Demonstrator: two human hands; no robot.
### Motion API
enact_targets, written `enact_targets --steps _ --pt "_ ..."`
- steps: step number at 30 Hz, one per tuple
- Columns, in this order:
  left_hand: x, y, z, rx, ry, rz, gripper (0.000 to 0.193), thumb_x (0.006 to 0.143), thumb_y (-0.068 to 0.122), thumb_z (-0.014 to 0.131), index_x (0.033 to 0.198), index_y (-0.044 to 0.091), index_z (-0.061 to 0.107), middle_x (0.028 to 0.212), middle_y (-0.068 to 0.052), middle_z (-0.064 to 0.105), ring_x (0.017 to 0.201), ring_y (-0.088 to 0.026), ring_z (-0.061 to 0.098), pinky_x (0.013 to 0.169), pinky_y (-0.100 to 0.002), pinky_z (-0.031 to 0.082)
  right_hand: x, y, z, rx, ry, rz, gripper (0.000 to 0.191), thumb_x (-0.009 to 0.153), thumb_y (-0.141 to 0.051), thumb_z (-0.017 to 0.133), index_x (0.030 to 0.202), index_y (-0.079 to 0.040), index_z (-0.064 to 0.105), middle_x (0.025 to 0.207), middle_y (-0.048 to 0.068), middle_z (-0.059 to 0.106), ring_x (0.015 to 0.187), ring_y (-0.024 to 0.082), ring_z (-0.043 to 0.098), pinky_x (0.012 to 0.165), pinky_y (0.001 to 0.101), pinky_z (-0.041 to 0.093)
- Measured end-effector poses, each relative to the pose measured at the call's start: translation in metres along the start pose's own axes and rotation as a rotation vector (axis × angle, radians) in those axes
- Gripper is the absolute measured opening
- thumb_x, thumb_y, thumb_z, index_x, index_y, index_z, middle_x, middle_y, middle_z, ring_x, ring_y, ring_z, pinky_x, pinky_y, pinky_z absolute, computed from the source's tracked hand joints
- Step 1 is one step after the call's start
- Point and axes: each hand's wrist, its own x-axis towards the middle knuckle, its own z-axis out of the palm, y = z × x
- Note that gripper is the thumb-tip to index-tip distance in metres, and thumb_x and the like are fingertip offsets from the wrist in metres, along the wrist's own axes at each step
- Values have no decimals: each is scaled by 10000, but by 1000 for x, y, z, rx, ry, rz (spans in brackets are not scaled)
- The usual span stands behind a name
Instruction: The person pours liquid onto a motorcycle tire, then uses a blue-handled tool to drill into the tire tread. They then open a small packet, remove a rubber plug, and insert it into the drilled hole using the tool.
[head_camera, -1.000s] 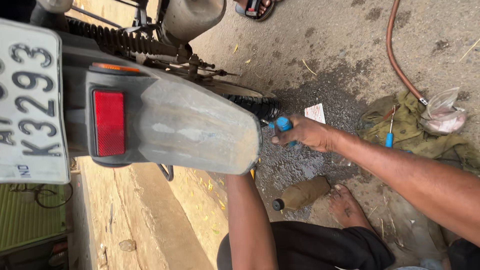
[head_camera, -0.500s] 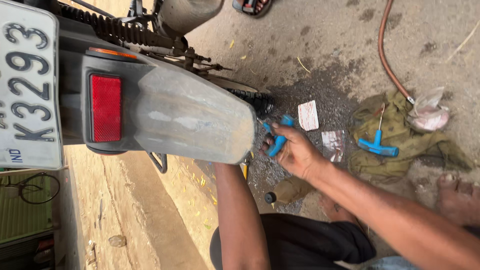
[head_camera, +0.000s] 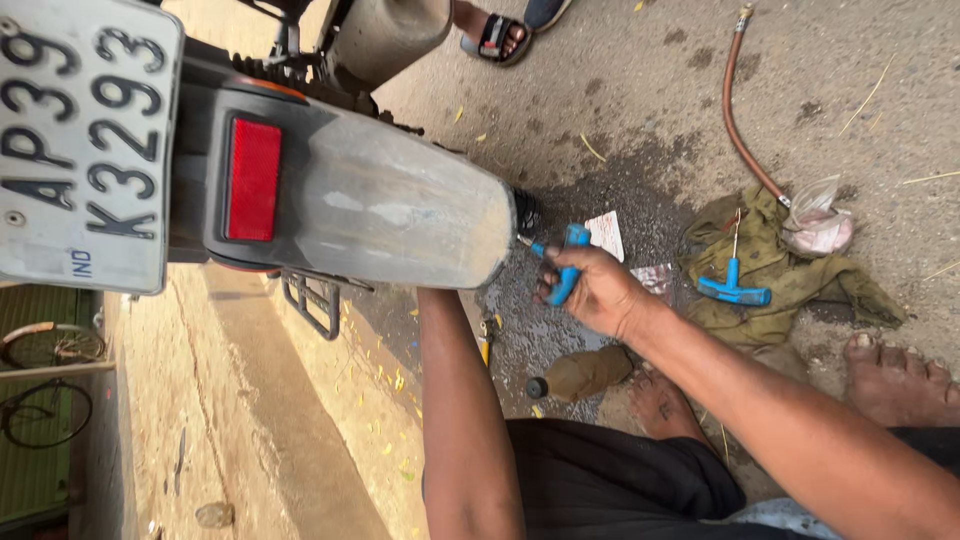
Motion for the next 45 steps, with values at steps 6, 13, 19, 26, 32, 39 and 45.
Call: enact_targets --steps 6,13,19,26,32,39,45 --pt "12 1 6 -34 -51 0 658 1010 504 476 1489 56 418 1453 -194 505 1283 -329 545 1058 -476 512 -53 19 -20 -1012 -146 -155 320 823 -323 755 1117 -198 738 1068 53 719 1116 243 656 1024 474 505" --pt "24 11 7 -72 -52 35 666 1013 516 463 1497 62 408 1464 -192 494 1294 -332 535 1066 -479 507 -63 114 -49 -1045 -309 428 509 917 -417 705 1396 -279 599 1382 49 627 1292 278 580 1077 525 452" --pt "25 21 0 -84 -48 52 673 1016 525 451 1505 67 399 1474 -190 485 1304 -335 527 1072 -482 502 -70 187 -62 -1455 27 285 378 1006 -259 541 1376 -216 602 1246 152 668 1174 327 644 920 472 510" --pt "28 30 -14 -83 -36 67 681 1019 537 438 1514 72 388 1485 -188 474 1315 -338 518 1079 -485 497 -53 165 -76 -1148 19 603 293 977 -275 616 1250 -210 700 1175 78 734 1108 234 691 967 464 463" --pt "29 28 -17 -75 -40 71 688 1021 546 427 1521 77 379 1495 -186 465 1325 -340 510 1086 -488 492 -32 110 -89 -631 320 437 525 861 -377 805 1209 -25 632 1075 149 686 865 275 695 735 484 594" --pt "30 22 -14 -67 -42 65 696 1024 558 414 1530 82 369 1506 -183 454 1336 -343 501 1093 -491 486 -19 52 -23 -270 266 -270 670 805 -106 747 1407 -20 468 1106 177 666 997 272 700 840 447 612" --pt "28 19 -14 -57 -41 68 702 1027 568 402 1537 87 360 1516 -182 445 1346 -345 492 1099 -493 482 -18 23 -2 -387 275 -356 601 796 -108 771 1364 -76 578 1137 192 702 1045 383 694 894 481 546"
